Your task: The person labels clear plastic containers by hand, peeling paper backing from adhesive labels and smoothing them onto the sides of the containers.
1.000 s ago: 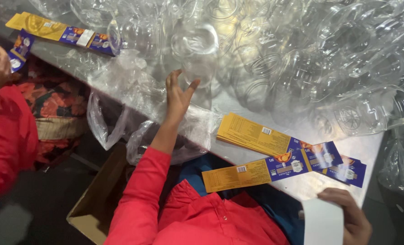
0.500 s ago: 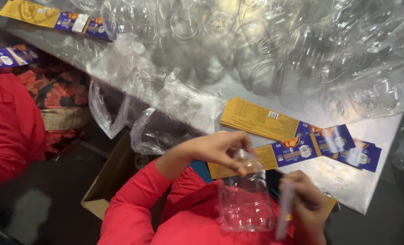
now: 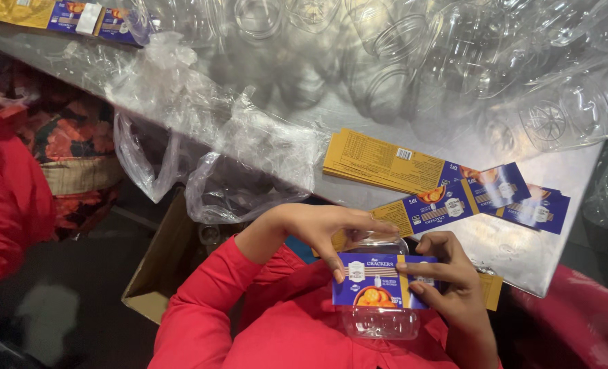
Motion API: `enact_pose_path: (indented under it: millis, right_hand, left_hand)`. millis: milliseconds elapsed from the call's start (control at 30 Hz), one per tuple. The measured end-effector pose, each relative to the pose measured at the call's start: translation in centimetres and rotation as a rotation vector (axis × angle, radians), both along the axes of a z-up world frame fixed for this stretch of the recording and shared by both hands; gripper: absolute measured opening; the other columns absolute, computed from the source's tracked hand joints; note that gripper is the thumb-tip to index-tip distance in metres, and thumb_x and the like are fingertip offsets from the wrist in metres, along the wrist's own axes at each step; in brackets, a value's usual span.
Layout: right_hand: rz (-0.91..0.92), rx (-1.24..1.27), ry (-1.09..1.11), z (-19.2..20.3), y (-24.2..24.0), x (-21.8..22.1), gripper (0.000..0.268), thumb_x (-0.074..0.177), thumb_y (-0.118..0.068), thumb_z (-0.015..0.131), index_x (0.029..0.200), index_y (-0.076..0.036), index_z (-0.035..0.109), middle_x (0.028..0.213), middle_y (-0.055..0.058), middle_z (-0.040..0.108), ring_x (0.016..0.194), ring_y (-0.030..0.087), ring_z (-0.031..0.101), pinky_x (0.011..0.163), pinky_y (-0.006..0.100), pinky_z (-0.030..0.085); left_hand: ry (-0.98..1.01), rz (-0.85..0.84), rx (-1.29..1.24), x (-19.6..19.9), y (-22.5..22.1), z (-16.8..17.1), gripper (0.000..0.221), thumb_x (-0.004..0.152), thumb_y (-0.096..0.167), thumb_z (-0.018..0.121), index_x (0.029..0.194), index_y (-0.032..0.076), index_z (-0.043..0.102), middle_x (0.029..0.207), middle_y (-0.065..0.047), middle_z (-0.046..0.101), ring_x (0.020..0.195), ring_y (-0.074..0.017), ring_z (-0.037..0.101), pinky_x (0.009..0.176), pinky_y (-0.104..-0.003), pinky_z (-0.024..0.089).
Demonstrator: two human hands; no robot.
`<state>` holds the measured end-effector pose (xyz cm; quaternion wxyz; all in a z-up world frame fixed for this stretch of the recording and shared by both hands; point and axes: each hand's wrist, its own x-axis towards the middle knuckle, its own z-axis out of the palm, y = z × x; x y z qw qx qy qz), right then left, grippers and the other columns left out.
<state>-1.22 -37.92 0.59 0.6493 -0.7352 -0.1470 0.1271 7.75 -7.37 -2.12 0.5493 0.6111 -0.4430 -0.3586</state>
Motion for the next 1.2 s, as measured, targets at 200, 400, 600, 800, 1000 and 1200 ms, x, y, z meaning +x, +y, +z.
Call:
enact_pose_path:
  millis: [200,400,600,800,1000,1200]
  right_hand:
    - [0.036,-0.018,-0.037,-1.0,-0.8,0.5,0.032,0.075,-0.013,0.080,0.106,-0.006,0.082,0.119,0.010,0.054,0.118,0.025,0.054,0.103,0.035,0.042]
    - [0.088,0.014,-0.155,-1.7,-2.5,1.0,0.050,0.080,-0.011,0.068,0.129,-0.009,0.071,0.151,0.017,0.047,0.145,0.031,0.045,0.122,0.043,0.033]
    - [-0.198,0.008,0.003,-4.9,-0.4,-1.0,0.092,0.080,-0.006,0.074,0.157,-0.007,0.022,0.142,0.012,0.046,0.128,0.026,0.054,0.101,0.039,0.050]
    - [-0.329,-0.553,-0.392,-6.0,5.4,-2.5,0.037,0.086,-0.002,0.073,0.118,0.006,0.057,0.107,0.022,0.062,0.097,0.036,0.063,0.084,0.037,0.051]
    - [-0.471,-0.322,-0.484,1.0,5.7,-0.6,0.022,0.088,-0.014,0.082,0.101,-0.003,0.067,0.089,0.006,0.062,0.077,0.021,0.061,0.069,0.035,0.049]
    - [-0.416,-0.429,-0.974,3.6,3.8,1.0,0.036,0.070,-0.032,0.086,0.094,-0.009,0.073,0.083,0.001,0.043,0.077,0.023,0.047,0.070,0.038,0.041]
  left_hand:
    - [-0.073,0.052,0.023,-0.4,-0.3,-1.0,0.121,0.063,0.045,0.095,0.163,0.011,0.036,0.119,-0.007,0.063,0.095,-0.0184,0.060,0.084,-0.033,0.054]
    - [0.510,0.298,-0.130,-1.1,0.6,-0.9,0.119,0.065,0.011,0.097,0.169,0.005,0.042,0.098,-0.009,0.045,0.089,-0.0189,0.047,0.080,-0.033,0.044]
    - [0.787,0.718,-0.639,-0.8,-1.3,-0.8,0.104,0.064,-0.004,0.092,0.154,0.005,0.041,0.128,-0.007,0.061,0.120,-0.0177,0.062,0.106,-0.035,0.054]
    - [0.096,1.317,-0.596,-0.1,-6.3,-1.0,0.110,0.067,0.010,0.100,0.160,0.010,0.041,0.105,0.002,0.051,0.098,-0.0078,0.053,0.093,-0.024,0.050]
    - [-0.377,1.407,-0.181,-1.8,-7.5,2.4,0.091,0.068,0.031,0.097,0.145,0.014,0.052,0.108,-0.002,0.057,0.078,-0.0074,0.061,0.073,-0.025,0.057]
    - [-0.270,1.167,0.162,-3.6,-7.5,6.2,0.085,0.071,0.053,0.084,0.144,0.018,0.057,0.101,-0.004,0.059,0.063,-0.0113,0.066,0.061,-0.030,0.057]
